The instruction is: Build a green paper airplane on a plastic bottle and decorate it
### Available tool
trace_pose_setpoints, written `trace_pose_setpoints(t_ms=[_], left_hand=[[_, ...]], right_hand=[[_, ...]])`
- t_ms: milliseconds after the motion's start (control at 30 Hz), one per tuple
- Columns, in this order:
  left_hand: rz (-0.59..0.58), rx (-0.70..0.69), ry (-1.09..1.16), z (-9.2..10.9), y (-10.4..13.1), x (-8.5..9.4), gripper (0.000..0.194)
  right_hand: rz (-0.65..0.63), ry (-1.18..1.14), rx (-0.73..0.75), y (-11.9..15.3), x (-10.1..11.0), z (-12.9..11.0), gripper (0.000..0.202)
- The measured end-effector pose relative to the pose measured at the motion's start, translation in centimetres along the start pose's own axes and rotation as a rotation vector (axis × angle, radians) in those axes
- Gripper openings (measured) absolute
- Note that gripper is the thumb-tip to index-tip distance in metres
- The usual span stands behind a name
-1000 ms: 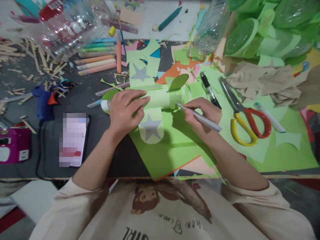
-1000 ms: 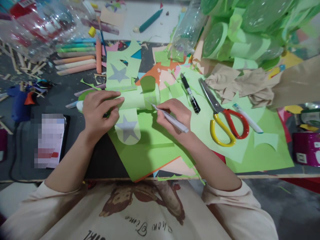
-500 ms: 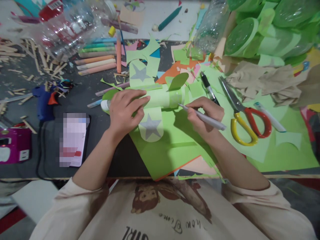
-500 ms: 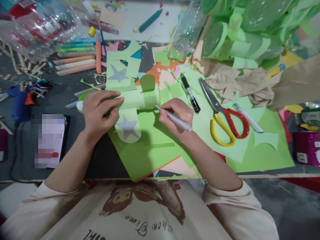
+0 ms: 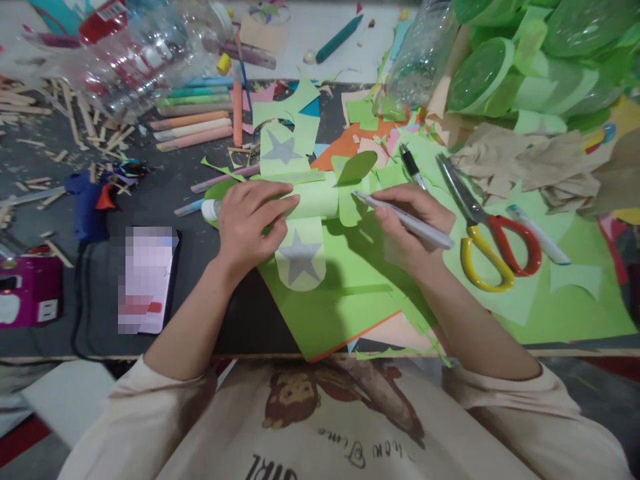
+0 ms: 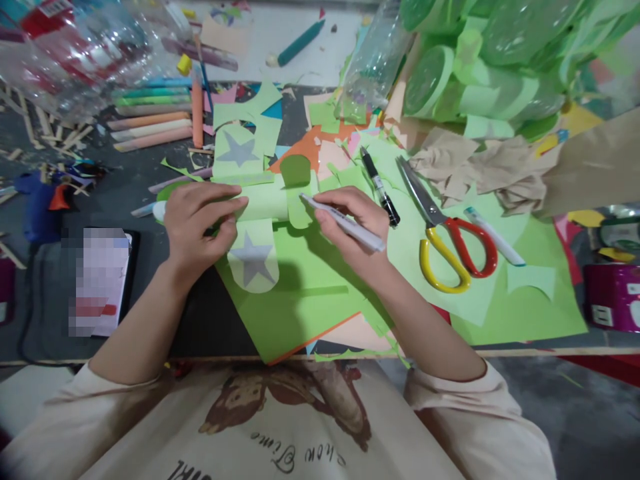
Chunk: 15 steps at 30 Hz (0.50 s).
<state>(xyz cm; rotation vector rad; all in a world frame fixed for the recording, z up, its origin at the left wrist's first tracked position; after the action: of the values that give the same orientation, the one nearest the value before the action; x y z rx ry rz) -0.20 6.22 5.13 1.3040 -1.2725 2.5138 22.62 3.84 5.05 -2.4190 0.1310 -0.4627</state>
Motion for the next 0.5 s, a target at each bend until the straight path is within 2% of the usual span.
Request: trace_pose_setpoints(t_ms=[333, 500], left_hand=[[-0.105, 0.084, 0.014, -0.59, 0.06, -0.29, 0.027], [-0.15, 0.115, -0.051, -0.82, 0.13, -0.62, 0.025]], right_hand=[[-0.046, 0.021, -0.023, -0.26, -0.31, -0.18, 0.008], [-0.031, 0.033, -0.017, -0.3, -0.25, -0.29, 0.008]])
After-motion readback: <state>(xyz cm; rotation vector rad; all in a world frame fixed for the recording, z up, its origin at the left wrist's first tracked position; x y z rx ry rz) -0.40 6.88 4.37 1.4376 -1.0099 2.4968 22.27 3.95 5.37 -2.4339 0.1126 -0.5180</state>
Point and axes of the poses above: each hand's wrist, its own y-axis away from the middle knuckle, its own x-axis out of the back of the hand, z = x × y, the point moved 6 cm from there along -y, towards the middle knuckle, and after that the axes turned 9 degrees about x, right-handed, at the moved point
